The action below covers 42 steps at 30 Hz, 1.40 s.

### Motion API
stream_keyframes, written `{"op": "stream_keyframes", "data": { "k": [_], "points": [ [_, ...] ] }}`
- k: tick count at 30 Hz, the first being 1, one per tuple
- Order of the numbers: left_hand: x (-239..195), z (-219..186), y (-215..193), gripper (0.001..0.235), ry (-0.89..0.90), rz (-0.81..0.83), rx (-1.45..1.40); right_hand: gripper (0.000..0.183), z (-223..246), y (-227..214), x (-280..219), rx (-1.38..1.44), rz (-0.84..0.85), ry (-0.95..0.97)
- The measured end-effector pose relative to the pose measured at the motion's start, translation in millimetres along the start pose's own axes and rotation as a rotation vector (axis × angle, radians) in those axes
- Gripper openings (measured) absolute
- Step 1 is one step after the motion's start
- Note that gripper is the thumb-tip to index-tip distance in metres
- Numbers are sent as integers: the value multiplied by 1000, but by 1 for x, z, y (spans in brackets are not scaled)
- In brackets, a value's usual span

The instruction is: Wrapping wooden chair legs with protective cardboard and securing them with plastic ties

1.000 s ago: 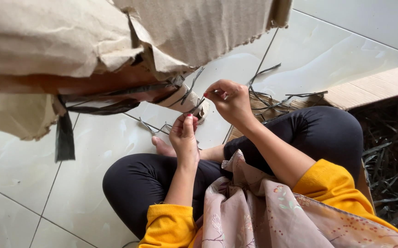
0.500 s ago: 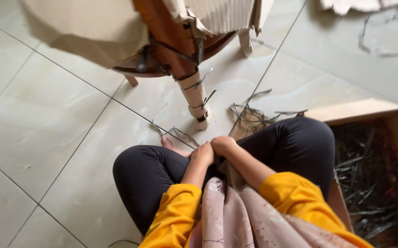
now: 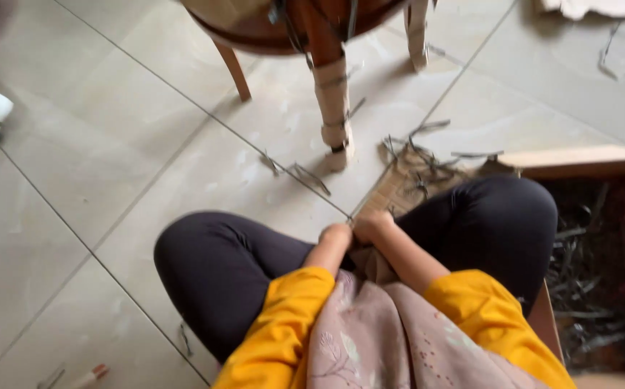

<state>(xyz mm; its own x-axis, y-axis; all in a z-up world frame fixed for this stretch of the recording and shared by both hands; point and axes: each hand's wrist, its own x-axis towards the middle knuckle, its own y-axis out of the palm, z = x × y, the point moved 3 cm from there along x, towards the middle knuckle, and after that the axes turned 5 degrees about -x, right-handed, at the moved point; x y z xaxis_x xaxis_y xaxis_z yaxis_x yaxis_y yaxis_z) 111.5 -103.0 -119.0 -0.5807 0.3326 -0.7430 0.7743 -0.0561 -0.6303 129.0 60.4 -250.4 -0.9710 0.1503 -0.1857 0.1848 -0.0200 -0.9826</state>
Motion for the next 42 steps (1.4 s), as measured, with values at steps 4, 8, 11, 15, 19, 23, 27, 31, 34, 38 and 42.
{"op": "stream_keyframes", "data": {
  "k": [4,8,11,15,19,23,27,31,34,38,42],
  "points": [
    [59,6,19,32,48,-14,-39,54,6,-76,1,-19,441,-15],
    [68,-27,-4,24,160,-66,-32,46,1,-86,6,-11,551,-103],
    [24,-44,-57,20,271,-121,-36,38,-2,-112,11,76,500,-148],
    [5,-61,-91,25,395,-92,-232,29,-35,-207,-1,229,488,-47],
    [32,-87,-80,27,411,-19,-213,36,-114,-172,35,353,432,187],
    [34,-113,-88,30,414,2,-238,37,-142,-141,61,248,344,392],
    [44,-122,-89,28,396,-16,-278,36,-126,-178,82,438,336,496],
    [45,-127,-94,30,346,32,-335,42,-128,-177,89,488,373,528],
    [50,-125,-92,33,375,23,-348,44,-127,-137,93,467,439,560],
    [59,-121,-86,37,286,73,-329,30,-118,-147,88,512,368,378],
    [72,-108,-72,42,219,216,-183,16,-122,-180,85,648,49,372]
  ]
}}
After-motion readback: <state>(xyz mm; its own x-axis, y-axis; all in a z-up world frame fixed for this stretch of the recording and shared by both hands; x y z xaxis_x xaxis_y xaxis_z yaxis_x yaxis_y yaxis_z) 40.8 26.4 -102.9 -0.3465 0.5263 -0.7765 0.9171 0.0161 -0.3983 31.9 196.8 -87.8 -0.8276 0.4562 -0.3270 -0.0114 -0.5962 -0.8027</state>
